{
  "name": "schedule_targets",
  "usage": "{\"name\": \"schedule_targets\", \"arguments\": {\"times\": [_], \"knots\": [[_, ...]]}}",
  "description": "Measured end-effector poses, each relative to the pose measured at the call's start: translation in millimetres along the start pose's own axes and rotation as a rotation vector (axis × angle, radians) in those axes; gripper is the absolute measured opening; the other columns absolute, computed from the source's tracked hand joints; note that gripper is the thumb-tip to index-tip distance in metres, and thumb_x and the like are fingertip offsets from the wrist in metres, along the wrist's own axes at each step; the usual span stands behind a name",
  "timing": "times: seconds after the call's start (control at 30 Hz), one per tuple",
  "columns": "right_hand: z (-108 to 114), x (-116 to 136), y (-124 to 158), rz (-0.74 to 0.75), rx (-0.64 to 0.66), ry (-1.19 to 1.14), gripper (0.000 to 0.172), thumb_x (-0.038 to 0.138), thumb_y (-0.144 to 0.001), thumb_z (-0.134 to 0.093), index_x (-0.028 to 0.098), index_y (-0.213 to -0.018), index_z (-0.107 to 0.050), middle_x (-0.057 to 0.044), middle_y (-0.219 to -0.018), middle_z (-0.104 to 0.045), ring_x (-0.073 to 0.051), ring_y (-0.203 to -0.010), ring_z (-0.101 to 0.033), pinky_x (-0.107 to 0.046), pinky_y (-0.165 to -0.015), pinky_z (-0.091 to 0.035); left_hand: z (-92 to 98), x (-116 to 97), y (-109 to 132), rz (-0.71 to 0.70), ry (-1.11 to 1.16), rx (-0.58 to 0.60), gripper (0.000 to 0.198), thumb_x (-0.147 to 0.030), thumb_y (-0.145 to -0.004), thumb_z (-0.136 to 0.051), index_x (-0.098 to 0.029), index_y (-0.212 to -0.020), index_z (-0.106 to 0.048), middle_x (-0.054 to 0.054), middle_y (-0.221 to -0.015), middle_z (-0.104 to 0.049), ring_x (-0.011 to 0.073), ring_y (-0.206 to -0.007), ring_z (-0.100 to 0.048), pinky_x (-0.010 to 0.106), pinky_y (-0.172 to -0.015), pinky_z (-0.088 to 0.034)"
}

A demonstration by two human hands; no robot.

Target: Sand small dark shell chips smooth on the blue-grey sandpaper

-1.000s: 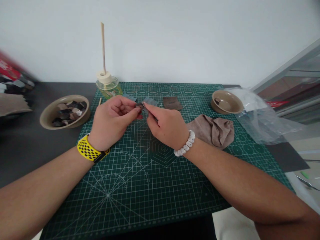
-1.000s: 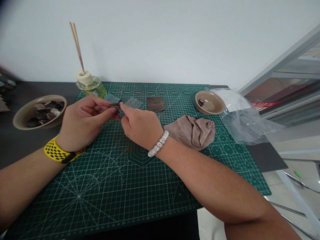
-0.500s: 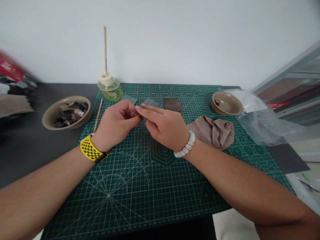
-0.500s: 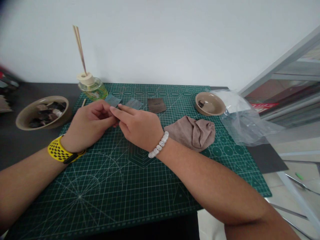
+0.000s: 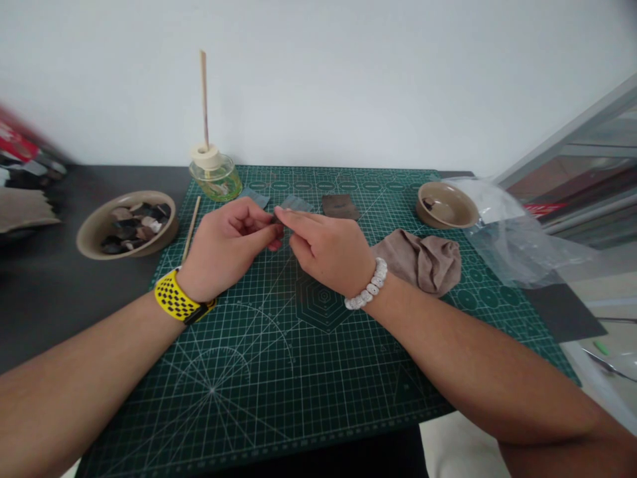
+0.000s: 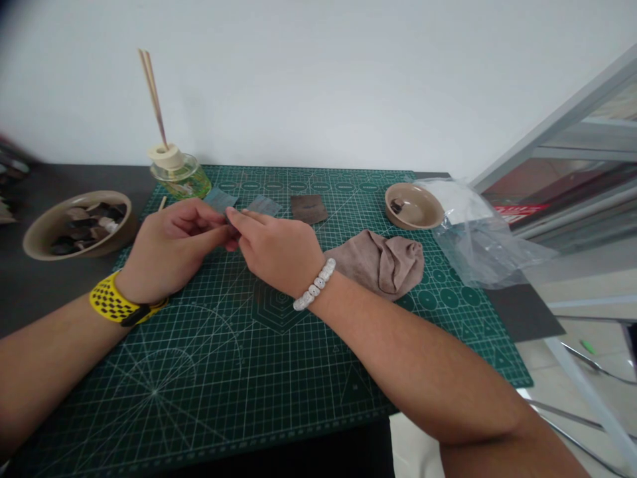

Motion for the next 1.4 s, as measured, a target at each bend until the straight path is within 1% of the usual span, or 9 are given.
{"name": "schedule_targets", "arguments": {"times": [0.17,0.37,0.47,0.57,0.67,0.8,0.93,1.1,1.4], "knots": [[-3.9,-16.1,-2.9,-0.102,-0.012,-0.024,0.053,0.018,-0.11,-0.05,0.019,-0.159,-0.071,-0.013,-0.135,-0.087,-0.031,-0.12,-0.083,-0.042,-0.103,-0.061,1.8,7.2,-1.0,0.01,0.061,-0.01,0.02,-0.029,-0.089,-0.081,-0.027,-0.088,-0.062,-0.003,-0.071,-0.073,0.0197,-0.065,-0.071,0.036,-0.065,-0.057],[0.5,-35.2,-1.7,-0.199,-0.145,-0.28,0.03,0.027,-0.101,-0.067,0.021,-0.128,-0.077,-0.007,-0.114,-0.087,-0.026,-0.1,-0.08,-0.035,-0.088,-0.055,17.0,-2.8,-4.3,-0.169,0.031,-0.162,0.02,-0.03,-0.08,-0.085,-0.026,-0.088,-0.067,-0.003,-0.077,-0.065,0.0164,-0.069,-0.059,0.033,-0.062,-0.046],[-10.7,-43.5,-3.9,-0.247,-0.066,-0.439,0.011,0.03,-0.094,-0.074,0.023,-0.103,-0.074,-0.001,-0.094,-0.083,-0.022,-0.089,-0.077,-0.032,-0.08,-0.05,17.3,3.4,-6.9,-0.149,0.119,-0.159,0.024,-0.03,-0.077,-0.087,-0.026,-0.086,-0.065,-0.002,-0.076,-0.065,0.0168,-0.068,-0.058,0.032,-0.062,-0.046],[-23.1,-40.1,-6.3,-0.233,0.079,-0.488,0.012,0.035,-0.095,-0.074,0.024,-0.091,-0.07,0.001,-0.081,-0.079,-0.021,-0.087,-0.075,-0.031,-0.077,-0.047,10.3,9.6,-8.2,-0.096,0.21,-0.082,0.031,-0.026,-0.078,-0.09,-0.027,-0.096,-0.065,-0.003,-0.077,-0.068,0.0173,-0.068,-0.062,0.032,-0.063,-0.049],[-21.0,-36.1,-6.6,-0.218,0.103,-0.305,0.025,0.047,-0.099,-0.072,0.022,-0.094,-0.073,-0.005,-0.093,-0.083,-0.024,-0.093,-0.075,-0.033,-0.079,-0.045,5.3,6.5,-7.6,-0.112,0.217,-0.027,0.033,-0.027,-0.083,-0.089,-0.028,-0.106,-0.066,-0.005,-0.074,-0.068,0.0182,-0.066,-0.065,0.033,-0.063,-0.052],[-17.2,-37.9,-3.3,-0.28,0.072,-0.104,0.04,0.052,-0.103,-0.065,0.019,-0.125,-0.07,-0.01,-0.104,-0.084,-0.029,-0.092,-0.076,-0.038,-0.079,-0.045,6.3,5.6,-8.2,-0.115,0.156,-0.048,0.022,-0.03,-0.084,-0.086,-0.026,-0.1,-0.072,-0.002,-0.077,-0.07,0.0171,-0.066,-0.066,0.033,-0.064,-0.054],[-14.5,-38.2,-2.5,-0.275,-0.003,-0.068,0.028,0.041,-0.102,-0.064,0.019,-0.118,-0.069,-0.013,-0.116,-0.081,-0.029,-0.096,-0.074,-0.038,-0.078,-0.048,10.7,4.8,-7.9,-0.099,0.118,-0.087,0.023,-0.026,-0.079,-0.087,-0.024,-0.099,-0.077,-0.001,-0.082,-0.073,0.0165,-0.073,-0.067,0.031,-0.069,-0.057],[2.7,-41.2,-3.6,-0.179,-0.236,-0.296,0.008,0.03,-0.099,-0.064,0.022,-0.102,-0.064,-0.009,-0.113,-0.077,-0.023,-0.101,-0.07,-0.036,-0.089,-0.053,3.8,-0.5,-4.0,-0.057,0.061,-0.009,0.024,-0.027,-0.078,-0.089,-0.025,-0.099,-0.078,0.001,-0.088,-0.08,0.0192,-0.079,-0.073,0.034,-0.075,-0.064],[-12.6,-38.3,-7.3,-0.131,-0.076,-0.551,0.029,0.045,-0.093,-0.08,0.024,-0.09,-0.061,0.002,-0.09,-0.075,-0.016,-0.082,-0.066,-0.03,-0.079,-0.048,-12.1,-6.8,1.9,-0.079,-0.081,0.119,0.016,-0.031,-0.077,-0.081,-0.026,-0.089,-0.073,0.001,-0.083,-0.076,0.0203,-0.074,-0.07,0.035,-0.068,-0.057]]}}
Point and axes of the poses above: each hand's wrist, its own y-axis away from the middle knuckle, its own z-axis out of the back of the hand, x = y × z, the point moved 10 cm from there along -y, towards the middle knuckle
